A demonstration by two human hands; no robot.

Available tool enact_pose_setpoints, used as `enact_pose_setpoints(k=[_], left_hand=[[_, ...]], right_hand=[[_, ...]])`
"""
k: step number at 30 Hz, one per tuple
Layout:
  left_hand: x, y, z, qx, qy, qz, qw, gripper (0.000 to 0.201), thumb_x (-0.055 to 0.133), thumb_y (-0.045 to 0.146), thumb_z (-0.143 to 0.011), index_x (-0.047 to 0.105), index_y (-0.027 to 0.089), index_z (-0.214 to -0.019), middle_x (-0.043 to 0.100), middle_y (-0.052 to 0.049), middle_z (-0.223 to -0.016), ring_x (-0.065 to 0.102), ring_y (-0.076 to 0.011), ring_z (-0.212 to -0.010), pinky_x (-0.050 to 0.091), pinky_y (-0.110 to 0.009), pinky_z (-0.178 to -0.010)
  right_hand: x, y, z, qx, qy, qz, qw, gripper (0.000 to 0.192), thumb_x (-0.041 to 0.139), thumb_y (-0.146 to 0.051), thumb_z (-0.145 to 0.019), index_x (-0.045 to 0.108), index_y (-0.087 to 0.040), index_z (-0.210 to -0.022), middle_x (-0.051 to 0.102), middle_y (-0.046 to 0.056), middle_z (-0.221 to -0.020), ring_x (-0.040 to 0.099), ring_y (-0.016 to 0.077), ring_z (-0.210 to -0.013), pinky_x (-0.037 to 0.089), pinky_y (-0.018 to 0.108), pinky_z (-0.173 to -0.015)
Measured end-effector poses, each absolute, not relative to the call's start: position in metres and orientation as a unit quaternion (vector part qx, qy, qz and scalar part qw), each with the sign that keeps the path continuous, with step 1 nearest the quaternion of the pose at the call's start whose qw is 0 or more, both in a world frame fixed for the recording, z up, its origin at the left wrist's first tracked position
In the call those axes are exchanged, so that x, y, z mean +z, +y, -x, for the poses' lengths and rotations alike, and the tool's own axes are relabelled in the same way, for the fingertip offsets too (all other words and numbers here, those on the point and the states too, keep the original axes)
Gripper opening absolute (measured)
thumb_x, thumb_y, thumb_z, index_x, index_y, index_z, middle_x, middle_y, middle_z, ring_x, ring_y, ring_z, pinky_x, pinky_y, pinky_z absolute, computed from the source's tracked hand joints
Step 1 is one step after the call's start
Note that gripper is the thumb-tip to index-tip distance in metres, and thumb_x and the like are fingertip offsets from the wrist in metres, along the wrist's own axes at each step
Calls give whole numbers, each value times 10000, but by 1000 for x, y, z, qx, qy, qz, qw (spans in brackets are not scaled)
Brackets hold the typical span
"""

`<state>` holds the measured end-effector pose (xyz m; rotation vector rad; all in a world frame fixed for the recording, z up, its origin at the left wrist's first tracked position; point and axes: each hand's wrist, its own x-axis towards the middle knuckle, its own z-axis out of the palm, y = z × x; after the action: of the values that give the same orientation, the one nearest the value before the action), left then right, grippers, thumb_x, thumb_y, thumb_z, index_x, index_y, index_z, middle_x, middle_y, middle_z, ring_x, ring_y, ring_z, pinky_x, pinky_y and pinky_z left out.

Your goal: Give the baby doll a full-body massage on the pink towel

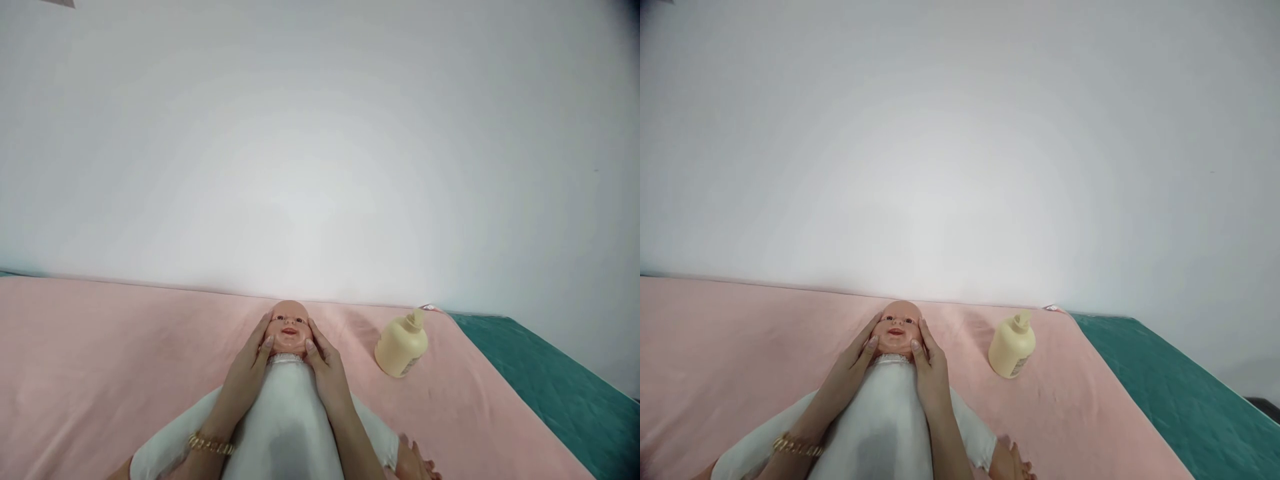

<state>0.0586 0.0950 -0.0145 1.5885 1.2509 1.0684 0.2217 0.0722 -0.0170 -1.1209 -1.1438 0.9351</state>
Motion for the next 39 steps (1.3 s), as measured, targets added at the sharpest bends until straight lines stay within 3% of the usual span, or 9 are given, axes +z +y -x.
enact_pose_setpoints(k=[7,18,33,39], left_hand=[[-11,93,-59,437,507,-619,411,650,294,518,-929,353,147,-1460,363,-94,-1529,302,-206,-1419,231,-383,-1170],[-19,97,-62,441,486,-612,442,755,567,413,-827,272,181,-1482,356,-105,-1530,356,-241,-1392,336,-385,-1119],[-13,94,-58,415,505,-642,402,671,317,499,-924,273,149,-1495,303,-73,-1558,286,-202,-1426,218,-390,-1175],[-15,96,-58,432,486,-641,409,669,265,493,-940,274,121,-1496,293,-77,-1560,258,-191,-1436,198,-382,-1181]], right_hand=[[-18,72,-219,398,-491,485,604,607,565,-593,-869,543,-216,-1345,508,56,-1396,428,262,-1328,339,444,-1118],[-21,70,-210,381,-495,489,609,675,704,-354,-794,467,-193,-1405,525,80,-1385,501,272,-1268,411,431,-1075],[-16,69,-217,363,-520,510,581,630,539,-544,-891,483,-170,-1395,471,73,-1428,407,272,-1342,326,444,-1127],[-18,72,-217,351,-518,515,586,718,492,-632,-875,500,-120,-1378,493,110,-1402,426,281,-1328,318,450,-1129]])
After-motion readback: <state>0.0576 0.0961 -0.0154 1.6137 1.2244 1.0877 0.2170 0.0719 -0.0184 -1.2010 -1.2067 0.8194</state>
